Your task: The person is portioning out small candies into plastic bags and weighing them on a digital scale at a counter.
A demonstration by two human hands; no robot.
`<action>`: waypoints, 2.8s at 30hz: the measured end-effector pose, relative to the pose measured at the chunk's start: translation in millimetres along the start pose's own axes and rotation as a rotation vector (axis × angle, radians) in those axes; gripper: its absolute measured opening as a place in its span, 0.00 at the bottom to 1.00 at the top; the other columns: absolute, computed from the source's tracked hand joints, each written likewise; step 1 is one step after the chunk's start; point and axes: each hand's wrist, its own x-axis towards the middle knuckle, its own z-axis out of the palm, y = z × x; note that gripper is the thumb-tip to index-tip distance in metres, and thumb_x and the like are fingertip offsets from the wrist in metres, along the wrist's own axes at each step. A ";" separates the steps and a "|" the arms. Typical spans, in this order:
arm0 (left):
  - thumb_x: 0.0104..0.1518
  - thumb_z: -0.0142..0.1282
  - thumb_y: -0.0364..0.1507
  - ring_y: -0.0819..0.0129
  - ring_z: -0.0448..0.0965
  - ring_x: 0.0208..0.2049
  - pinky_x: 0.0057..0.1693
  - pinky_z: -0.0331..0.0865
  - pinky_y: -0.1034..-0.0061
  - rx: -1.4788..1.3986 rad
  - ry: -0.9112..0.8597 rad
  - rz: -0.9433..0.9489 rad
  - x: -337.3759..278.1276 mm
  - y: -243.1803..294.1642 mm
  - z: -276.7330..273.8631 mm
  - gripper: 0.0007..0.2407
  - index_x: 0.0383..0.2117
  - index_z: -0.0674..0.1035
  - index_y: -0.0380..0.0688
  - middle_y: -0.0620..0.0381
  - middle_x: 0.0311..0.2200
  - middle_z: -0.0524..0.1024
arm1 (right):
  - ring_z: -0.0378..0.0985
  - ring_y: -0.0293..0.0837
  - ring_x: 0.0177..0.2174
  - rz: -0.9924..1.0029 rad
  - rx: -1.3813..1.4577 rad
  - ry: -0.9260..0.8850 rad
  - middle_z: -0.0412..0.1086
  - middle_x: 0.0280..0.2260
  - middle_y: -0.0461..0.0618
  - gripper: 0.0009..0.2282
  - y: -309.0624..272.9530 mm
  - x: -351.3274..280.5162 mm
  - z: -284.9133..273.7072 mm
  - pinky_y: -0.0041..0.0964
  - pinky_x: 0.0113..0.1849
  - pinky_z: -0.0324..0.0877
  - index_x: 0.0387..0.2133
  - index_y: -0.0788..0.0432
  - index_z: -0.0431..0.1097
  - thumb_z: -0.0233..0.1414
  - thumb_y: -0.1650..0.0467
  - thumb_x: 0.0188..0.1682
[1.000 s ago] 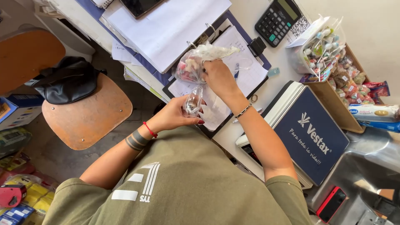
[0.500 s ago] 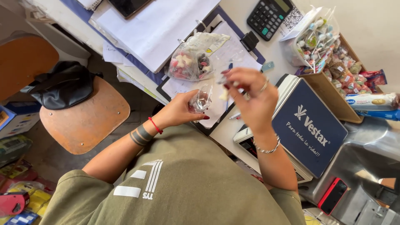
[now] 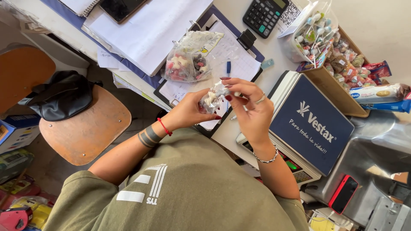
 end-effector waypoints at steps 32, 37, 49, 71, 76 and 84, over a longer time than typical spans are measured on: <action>0.42 0.76 0.30 0.57 0.83 0.37 0.43 0.78 0.63 -0.099 -0.024 0.105 5.9 -12.0 14.1 0.20 0.41 0.80 0.44 0.47 0.33 0.83 | 0.82 0.53 0.39 -0.255 -0.308 -0.163 0.75 0.46 0.55 0.11 0.7 -1.0 -29.6 0.39 0.37 0.82 0.42 0.60 0.76 0.63 0.78 0.47; 0.46 0.74 0.30 0.54 0.83 0.36 0.41 0.78 0.62 -0.055 -0.054 0.114 7.9 -3.9 8.5 0.19 0.42 0.80 0.42 0.45 0.33 0.82 | 0.69 0.61 0.52 -0.429 -0.546 -0.256 0.67 0.51 0.56 0.11 16.1 -9.1 -28.2 0.56 0.49 0.73 0.42 0.57 0.78 0.66 0.70 0.46; 0.43 0.73 0.28 0.64 0.78 0.34 0.36 0.79 0.69 -0.082 -0.163 0.017 4.6 1.5 -5.0 0.20 0.43 0.78 0.42 0.48 0.33 0.81 | 0.73 0.44 0.39 -0.733 -0.646 -0.273 0.77 0.40 0.42 0.02 10.5 -4.8 -28.0 0.38 0.42 0.66 0.31 0.51 0.77 0.59 0.71 0.53; 0.44 0.73 0.29 0.64 0.82 0.41 0.50 0.76 0.66 -0.142 -0.113 0.000 -31.1 -20.5 -30.3 0.17 0.42 0.82 0.49 0.54 0.37 0.84 | 0.76 0.63 0.42 -0.113 -0.519 -0.731 0.72 0.38 0.63 0.08 120.9 76.6 54.7 0.52 0.45 0.72 0.42 0.64 0.73 0.47 0.79 0.54; 0.47 0.70 0.27 0.59 0.83 0.43 0.51 0.76 0.64 -0.115 -0.065 -0.029 -34.2 -27.0 -39.9 0.16 0.43 0.80 0.46 0.51 0.40 0.84 | 0.76 0.74 0.36 0.070 -0.499 -0.870 0.73 0.31 0.76 0.10 168.3 74.2 75.6 0.64 0.38 0.71 0.42 0.73 0.73 0.52 0.74 0.54; 0.47 0.70 0.29 0.55 0.83 0.43 0.50 0.76 0.62 -0.070 -0.017 -0.096 -30.7 -31.5 -36.5 0.17 0.44 0.81 0.46 0.50 0.38 0.84 | 0.78 0.60 0.30 -0.141 -0.490 -0.638 0.74 0.24 0.63 0.08 174.5 60.7 76.8 0.46 0.34 0.74 0.37 0.63 0.77 0.54 0.69 0.56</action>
